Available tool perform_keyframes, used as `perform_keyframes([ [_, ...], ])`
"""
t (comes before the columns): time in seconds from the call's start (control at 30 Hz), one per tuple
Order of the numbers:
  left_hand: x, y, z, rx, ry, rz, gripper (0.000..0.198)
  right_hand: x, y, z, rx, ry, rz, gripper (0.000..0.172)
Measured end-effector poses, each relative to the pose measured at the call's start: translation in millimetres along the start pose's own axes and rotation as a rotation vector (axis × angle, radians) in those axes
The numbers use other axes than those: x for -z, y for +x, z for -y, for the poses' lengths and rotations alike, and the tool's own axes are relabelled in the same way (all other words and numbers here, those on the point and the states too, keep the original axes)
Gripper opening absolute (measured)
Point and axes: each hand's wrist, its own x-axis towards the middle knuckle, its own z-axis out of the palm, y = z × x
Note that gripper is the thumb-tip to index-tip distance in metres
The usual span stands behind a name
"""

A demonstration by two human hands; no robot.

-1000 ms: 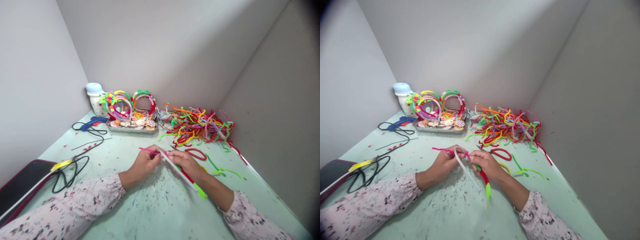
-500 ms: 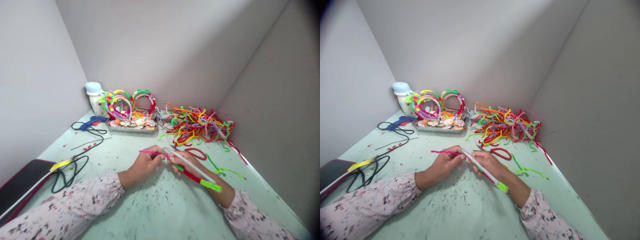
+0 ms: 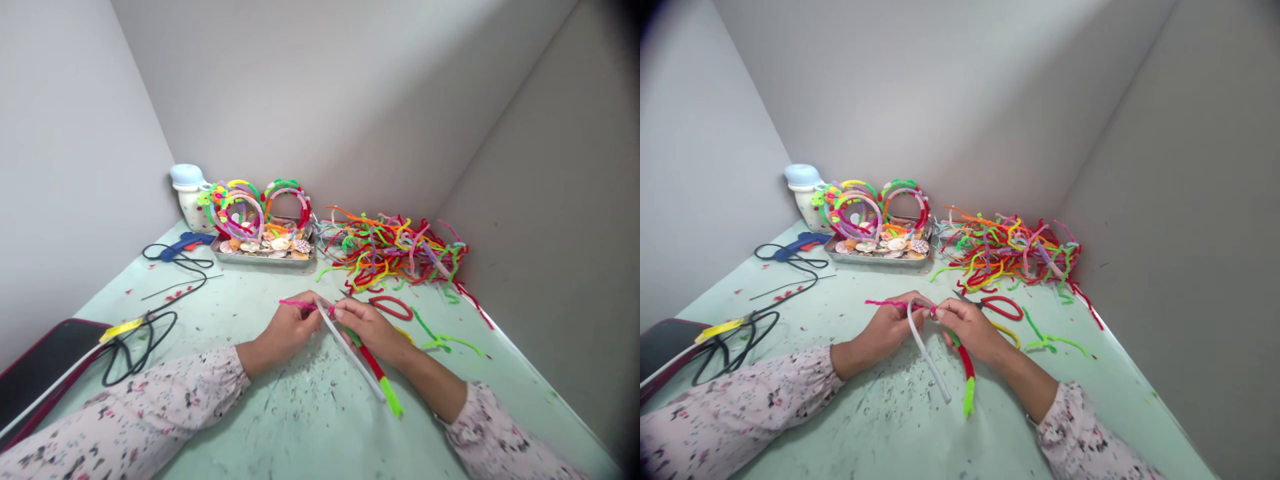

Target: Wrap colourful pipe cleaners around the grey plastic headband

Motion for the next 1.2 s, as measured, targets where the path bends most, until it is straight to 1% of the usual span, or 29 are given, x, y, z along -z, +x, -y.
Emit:
perform_keyframes([
  [0.17, 2.8, -0.4, -0.8, -0.075, 0.117, -0.004, 0.019, 1.6, 0.4, -0.4, -0.005, 0.076, 0.001, 0.025],
  [0.33, 5.5, -0.8, -2.9, -0.131, 0.190, 0.024, 0.019, 5.0, 1.1, -1.4, -0.076, 0.142, 0.016, 0.024],
  [0.4, 5.5, -1.1, -3.5, -0.154, 0.205, 0.026, 0.019, 6.6, 1.5, -1.5, -0.078, 0.121, 0.027, 0.024],
  [0.57, 4.0, -0.8, -5.9, -0.177, 0.237, 0.034, 0.021, 10.8, 0.2, 5.2, -0.029, 0.058, 0.079, 0.028],
  [0.67, 3.0, -0.1, -6.4, -0.184, 0.255, 0.016, 0.019, 12.9, -0.3, 7.8, -0.021, 0.050, 0.113, 0.026],
  [0.77, 2.0, -0.1, -4.9, -0.204, 0.269, -0.006, 0.018, 14.7, 1.5, 2.2, -0.019, 0.070, 0.152, 0.023],
  [0.9, 0.9, -1.7, -2.0, -0.251, 0.295, -0.019, 0.017, 16.7, 5.3, -11.2, -0.040, 0.155, 0.172, 0.025],
  [0.97, 0.6, -2.4, -1.6, -0.281, 0.304, -0.025, 0.016, 17.4, 6.4, -14.7, -0.052, 0.192, 0.204, 0.024],
  [1.2, 0.8, -3.5, -3.9, -0.312, 0.287, -0.014, 0.015, 16.8, 5.2, -8.6, -0.081, 0.254, 0.268, 0.023],
])
